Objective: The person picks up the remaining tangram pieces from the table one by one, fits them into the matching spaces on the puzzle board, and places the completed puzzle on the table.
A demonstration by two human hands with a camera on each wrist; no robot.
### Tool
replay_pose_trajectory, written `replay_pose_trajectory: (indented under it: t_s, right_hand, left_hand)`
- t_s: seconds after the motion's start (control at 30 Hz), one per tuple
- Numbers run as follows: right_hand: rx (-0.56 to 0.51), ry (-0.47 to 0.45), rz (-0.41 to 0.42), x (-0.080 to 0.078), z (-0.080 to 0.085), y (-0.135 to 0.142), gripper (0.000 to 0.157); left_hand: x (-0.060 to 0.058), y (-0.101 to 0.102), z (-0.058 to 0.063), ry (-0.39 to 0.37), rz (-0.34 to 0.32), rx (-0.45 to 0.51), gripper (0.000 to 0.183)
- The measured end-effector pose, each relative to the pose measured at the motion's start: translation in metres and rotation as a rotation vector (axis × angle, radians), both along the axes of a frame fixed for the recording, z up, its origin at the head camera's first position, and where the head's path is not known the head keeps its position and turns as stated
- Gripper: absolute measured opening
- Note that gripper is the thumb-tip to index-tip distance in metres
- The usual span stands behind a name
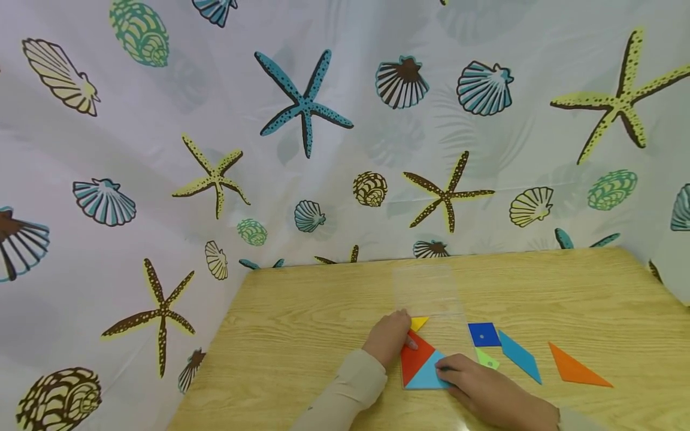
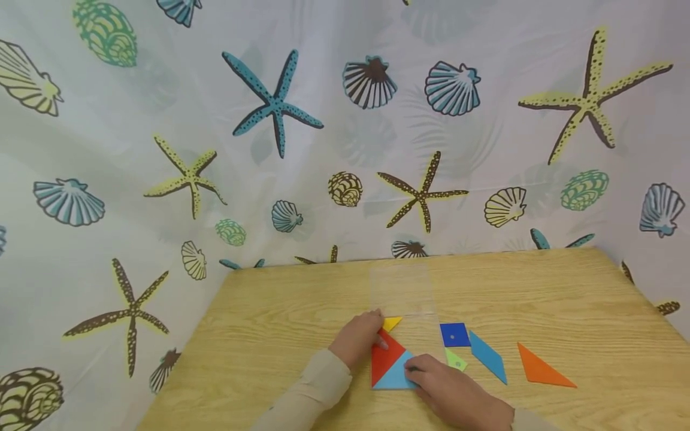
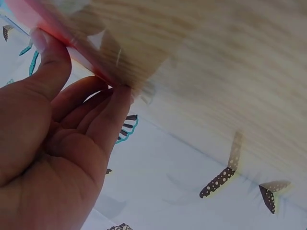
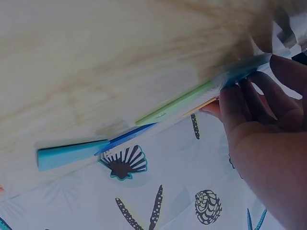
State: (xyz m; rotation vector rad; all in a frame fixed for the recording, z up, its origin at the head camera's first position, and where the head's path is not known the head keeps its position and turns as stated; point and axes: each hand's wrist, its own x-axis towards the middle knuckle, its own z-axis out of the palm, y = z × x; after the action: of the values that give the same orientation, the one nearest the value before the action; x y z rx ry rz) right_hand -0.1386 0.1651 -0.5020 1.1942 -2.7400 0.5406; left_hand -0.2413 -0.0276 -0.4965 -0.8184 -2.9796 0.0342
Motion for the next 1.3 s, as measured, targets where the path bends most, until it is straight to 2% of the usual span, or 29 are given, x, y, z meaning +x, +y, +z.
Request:
replay_pose_trajectory:
  t_s: [0.1,0.3,0.43,0.67,0.77,1.07,1.3]
  right_hand:
    - [-0.002,-0.009,-0.001,0.0,0.0,0.0,0.028]
    - [-0.008,-0.16,-0.032,-0.001,0.002,0.004,0.031]
    - [-0.025,-0.205,-0.055,-0.002,0.003,0.012,0.032]
    - [-0.065,-0.184,-0.124,-0.008,0.013,0.032,0.027]
    - [-0.094,-0.202,-0.191,-0.01,0.016,0.044,0.026]
    - [-0.176,-0.172,-0.414,-0.015,0.012,0.072,0.028]
    - [-0.157,-0.146,-0.443,-0.021,0.009,0.088,0.032]
  left_hand:
    - [-0.003,0.002,0.0,-0.019,0.007,0.001,0.028]
    - [-0.003,0.005,0.002,-0.039,0.021,-0.005,0.027]
    - [0.0,0.005,0.002,-0.054,0.035,0.0,0.032]
    - [0.001,0.005,0.004,-0.023,0.023,0.011,0.033]
    - [0.001,0.005,0.005,-0.018,0.024,0.014,0.031]
    - [-0.001,0.005,0.006,-0.077,0.055,0.043,0.031]
    - [-0.002,0.004,0.003,-0.07,0.053,0.061,0.027]
